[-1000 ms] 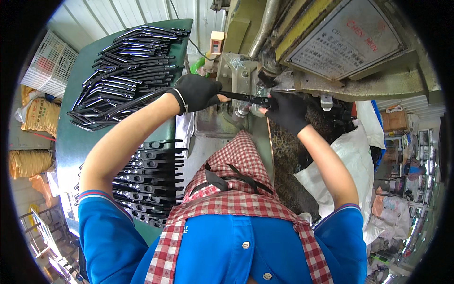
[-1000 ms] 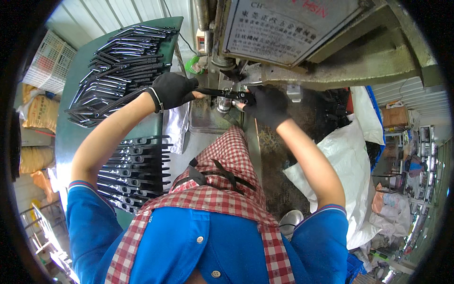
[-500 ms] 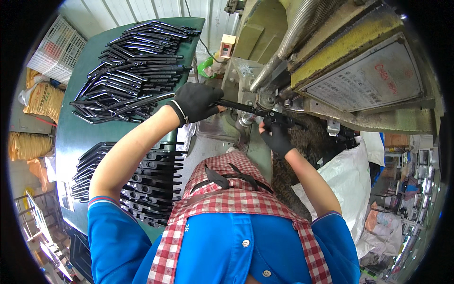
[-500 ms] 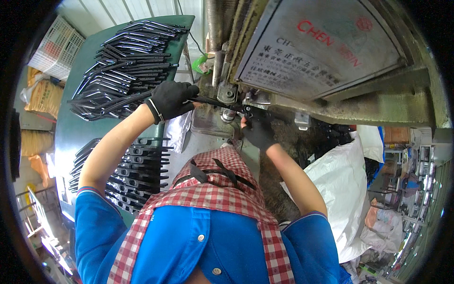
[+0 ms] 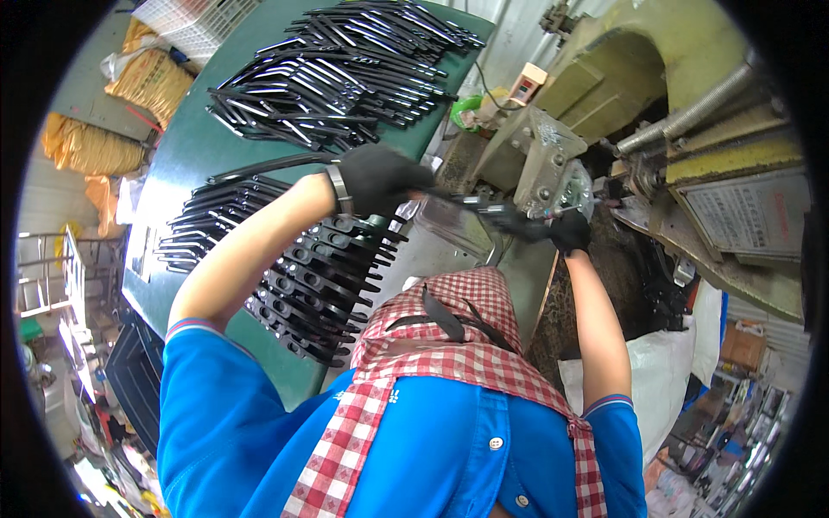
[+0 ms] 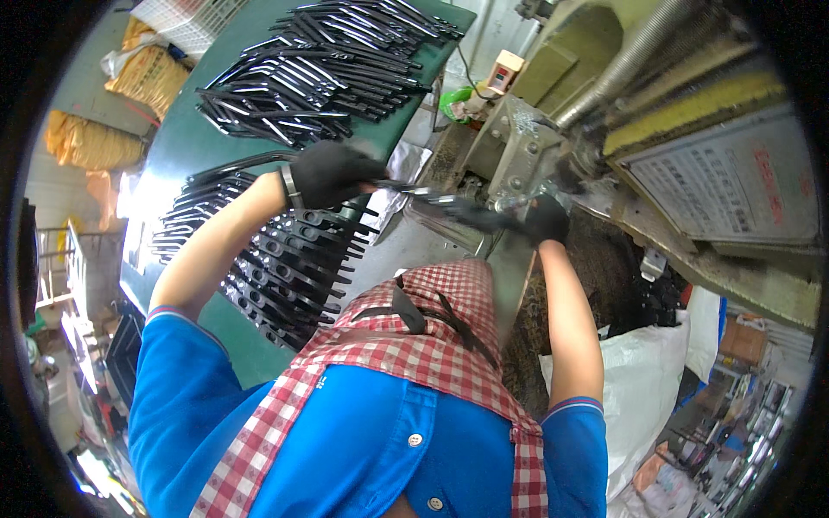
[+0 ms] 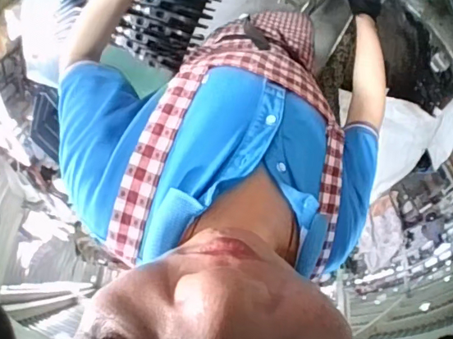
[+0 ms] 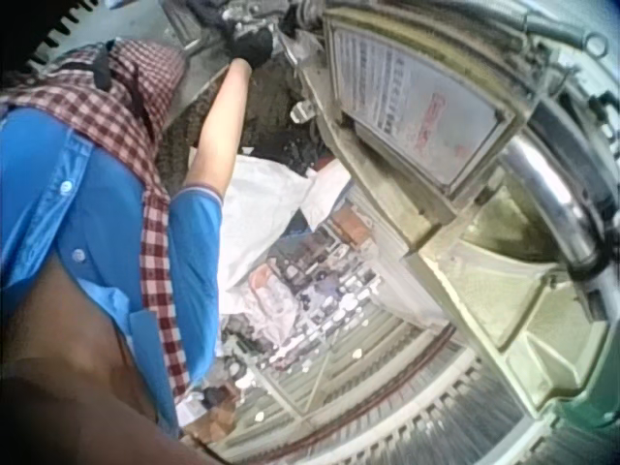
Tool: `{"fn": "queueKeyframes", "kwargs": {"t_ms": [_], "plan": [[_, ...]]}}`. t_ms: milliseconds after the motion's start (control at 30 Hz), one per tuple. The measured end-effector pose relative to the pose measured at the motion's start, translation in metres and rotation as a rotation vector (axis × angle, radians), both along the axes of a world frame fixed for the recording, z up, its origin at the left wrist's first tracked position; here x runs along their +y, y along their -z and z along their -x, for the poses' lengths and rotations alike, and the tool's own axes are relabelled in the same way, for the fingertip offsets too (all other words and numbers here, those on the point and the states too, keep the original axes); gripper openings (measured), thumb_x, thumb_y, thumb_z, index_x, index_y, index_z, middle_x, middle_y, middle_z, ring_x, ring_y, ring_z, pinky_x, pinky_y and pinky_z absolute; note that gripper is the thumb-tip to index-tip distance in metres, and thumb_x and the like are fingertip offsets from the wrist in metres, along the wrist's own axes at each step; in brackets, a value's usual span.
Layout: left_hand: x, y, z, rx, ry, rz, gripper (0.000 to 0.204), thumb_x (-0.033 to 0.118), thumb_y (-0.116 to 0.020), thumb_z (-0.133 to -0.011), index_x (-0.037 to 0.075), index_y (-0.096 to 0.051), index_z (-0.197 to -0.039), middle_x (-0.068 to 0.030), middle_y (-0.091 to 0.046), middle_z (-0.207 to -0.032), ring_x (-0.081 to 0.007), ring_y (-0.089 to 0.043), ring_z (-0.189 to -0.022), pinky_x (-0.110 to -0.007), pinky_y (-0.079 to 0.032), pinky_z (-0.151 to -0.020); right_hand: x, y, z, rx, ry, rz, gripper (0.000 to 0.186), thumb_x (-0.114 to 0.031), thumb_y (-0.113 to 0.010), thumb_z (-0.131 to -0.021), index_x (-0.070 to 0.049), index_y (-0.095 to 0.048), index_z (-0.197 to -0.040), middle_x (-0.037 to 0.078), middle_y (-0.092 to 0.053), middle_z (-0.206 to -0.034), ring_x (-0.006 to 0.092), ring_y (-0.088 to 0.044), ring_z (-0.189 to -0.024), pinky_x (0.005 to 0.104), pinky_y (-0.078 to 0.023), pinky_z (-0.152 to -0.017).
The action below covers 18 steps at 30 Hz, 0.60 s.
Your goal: The person repeatedly picks up black metal rods from a pile, inserts them into a press machine, and operates the press to shape or cut them. The person then removes the processed rods and places them into a white bag. The cycle continues throughout the clip.
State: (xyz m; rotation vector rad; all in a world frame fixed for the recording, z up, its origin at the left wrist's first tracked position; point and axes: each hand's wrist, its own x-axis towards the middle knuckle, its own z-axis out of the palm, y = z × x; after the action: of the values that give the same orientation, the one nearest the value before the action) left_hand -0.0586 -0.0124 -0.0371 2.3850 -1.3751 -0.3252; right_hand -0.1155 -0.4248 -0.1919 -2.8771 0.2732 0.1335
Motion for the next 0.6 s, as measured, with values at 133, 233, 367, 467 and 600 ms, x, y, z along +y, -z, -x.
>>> {"fn": "queueKeyframes", "kwargs": {"t_ms": [133,233,367,467,600], "plan": [[0.124,0.057,0.024,0.001,-0.271,-0.154,0.013,0.021,-0.060,-0.083,0.014,-0.066,-0.093,-0.0122,-0.064,-0.080,-0.0348,-0.063,-0.079,-0.045,-0.049,-0.067,-0.010,0.020,-0.002,-0.041,0.080,0.014,0.022,-0.025,-0.059,-0.079,-0.010,-0.070,-0.092,0.019,-0.066,-0.091,0.0380,-0.063,-0.088,0.0463,-0.050,-0.076],[0.180,0.075,0.061,-0.069,-0.571,-0.212,0.017,0.018,-0.059,-0.083,0.012,-0.069,-0.096,-0.0096,-0.066,-0.092,-0.0323,-0.063,-0.089,-0.041,-0.050,-0.076,-0.019,0.032,-0.003,-0.266,0.066,-0.216,0.020,-0.023,-0.066,-0.078,-0.007,-0.069,-0.090,0.020,-0.066,-0.083,0.0395,-0.064,-0.081,0.0455,-0.050,-0.069],[0.238,0.123,0.093,0.004,-1.055,0.162,0.022,0.023,-0.058,-0.085,0.008,-0.068,-0.097,-0.0096,-0.064,-0.102,-0.0320,-0.061,-0.096,-0.040,-0.049,-0.082,-0.034,0.020,-0.002,-0.211,0.244,-0.837,0.012,-0.016,-0.062,-0.088,-0.005,-0.067,-0.090,0.007,-0.064,-0.078,0.0184,-0.061,-0.071,0.0331,-0.049,-0.065],[0.197,0.108,0.088,-0.114,-1.216,-0.123,0.023,0.027,-0.059,-0.086,0.009,-0.068,-0.096,-0.0091,-0.063,-0.104,-0.0323,-0.061,-0.097,-0.040,-0.049,-0.082,0.018,-0.079,0.022,-0.261,0.224,-1.533,0.009,-0.012,-0.062,-0.089,-0.005,-0.064,-0.095,0.004,-0.060,-0.082,0.0137,-0.058,-0.073,0.0311,-0.049,-0.067],[0.190,0.112,0.030,-0.324,-1.059,-0.068,0.030,0.032,-0.060,-0.085,0.012,-0.064,-0.107,-0.0074,-0.062,-0.111,-0.0335,-0.059,-0.101,-0.042,-0.047,-0.086,0.047,-0.133,0.039,-0.305,0.184,-1.490,0.010,-0.008,-0.065,-0.088,-0.003,-0.062,-0.096,0.004,-0.059,-0.085,0.0145,-0.057,-0.074,0.0322,-0.050,-0.068]]}}
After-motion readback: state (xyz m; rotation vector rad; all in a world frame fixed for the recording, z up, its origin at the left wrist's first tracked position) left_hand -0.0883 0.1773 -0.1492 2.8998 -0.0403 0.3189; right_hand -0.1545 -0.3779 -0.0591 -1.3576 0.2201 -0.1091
